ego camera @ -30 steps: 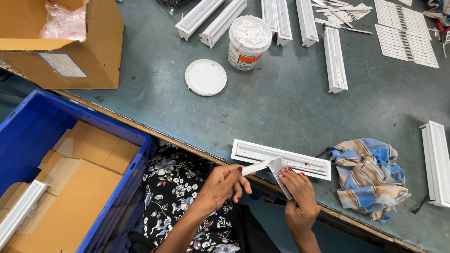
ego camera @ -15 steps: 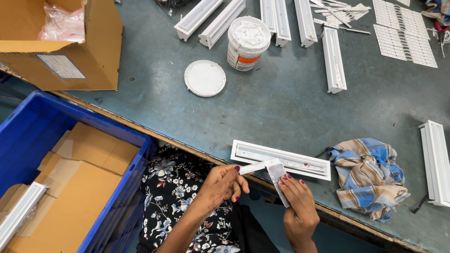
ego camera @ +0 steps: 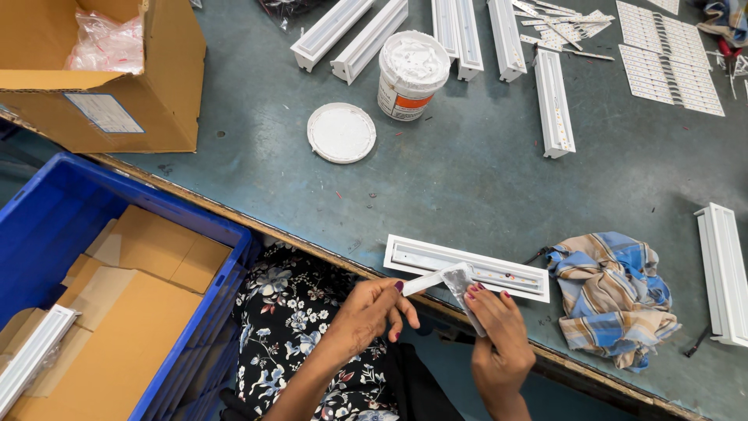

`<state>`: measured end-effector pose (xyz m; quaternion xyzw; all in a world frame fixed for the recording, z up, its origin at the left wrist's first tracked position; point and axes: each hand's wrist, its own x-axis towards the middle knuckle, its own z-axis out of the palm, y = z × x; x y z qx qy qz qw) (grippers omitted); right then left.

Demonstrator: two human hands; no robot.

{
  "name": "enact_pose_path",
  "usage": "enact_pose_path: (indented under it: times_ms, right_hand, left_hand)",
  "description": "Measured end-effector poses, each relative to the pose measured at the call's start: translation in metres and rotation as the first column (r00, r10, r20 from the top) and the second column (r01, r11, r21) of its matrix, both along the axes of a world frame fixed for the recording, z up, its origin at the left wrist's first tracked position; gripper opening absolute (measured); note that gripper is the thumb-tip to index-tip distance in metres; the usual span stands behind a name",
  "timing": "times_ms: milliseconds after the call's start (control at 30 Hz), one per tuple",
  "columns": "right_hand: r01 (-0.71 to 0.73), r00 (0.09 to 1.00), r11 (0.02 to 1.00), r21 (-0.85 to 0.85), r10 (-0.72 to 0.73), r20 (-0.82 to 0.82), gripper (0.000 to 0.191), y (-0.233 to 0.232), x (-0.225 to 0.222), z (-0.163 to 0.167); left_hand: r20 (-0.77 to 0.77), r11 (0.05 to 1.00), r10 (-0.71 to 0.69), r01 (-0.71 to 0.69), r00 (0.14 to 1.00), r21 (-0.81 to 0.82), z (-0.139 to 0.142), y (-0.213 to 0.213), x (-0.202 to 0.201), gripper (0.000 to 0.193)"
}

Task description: The person assembles LED light fixtures at a workbench. They apply a white paste to the interior of a fixture using a small metal spatula, then insert an LED strip and press it into place. The person repeats this process with a second fixture, handling the components and tools with both hands.

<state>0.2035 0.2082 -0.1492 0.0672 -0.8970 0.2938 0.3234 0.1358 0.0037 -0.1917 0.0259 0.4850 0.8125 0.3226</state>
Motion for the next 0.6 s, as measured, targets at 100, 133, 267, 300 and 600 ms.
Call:
enact_pose_path:
  times_ms: [100,133,267,300,600]
  right_hand:
    - [-0.001,1.0,1.0,0.025,0.001,0.01,0.048,-0.009,0.0,0.0]
    - [-0.001,1.0,0.999,0.035,0.001,0.012,0.049,-0.011,0.002,0.0]
    - [-0.019,0.998,0.999,0.037,0.017,0.057,0.053,-0.019,0.007,-0.002]
    - [-0.017,0.998,0.999,0.041,0.015,0.062,0.052,-0.02,0.009,-0.003]
    - [-0.06,0.994,0.997,0.045,0.056,0.093,0.047,-0.015,0.018,-0.01]
  left_hand:
    - [0.0,1.0,-0.006,0.006,1.0,0.024,-0.002,0.0,0.002,0.035]
    - [-0.002,1.0,-0.009,0.009,1.0,0.019,-0.003,0.001,0.002,0.034]
    - [0.013,0.999,-0.01,0.01,1.0,0.032,-0.004,0.004,0.003,0.034]
    - [0.004,0.999,-0.007,0.007,1.0,0.034,-0.004,0.004,0.004,0.034]
    - [-0.011,1.0,-0.009,0.01,1.0,0.007,-0.001,0.004,0.003,0.034]
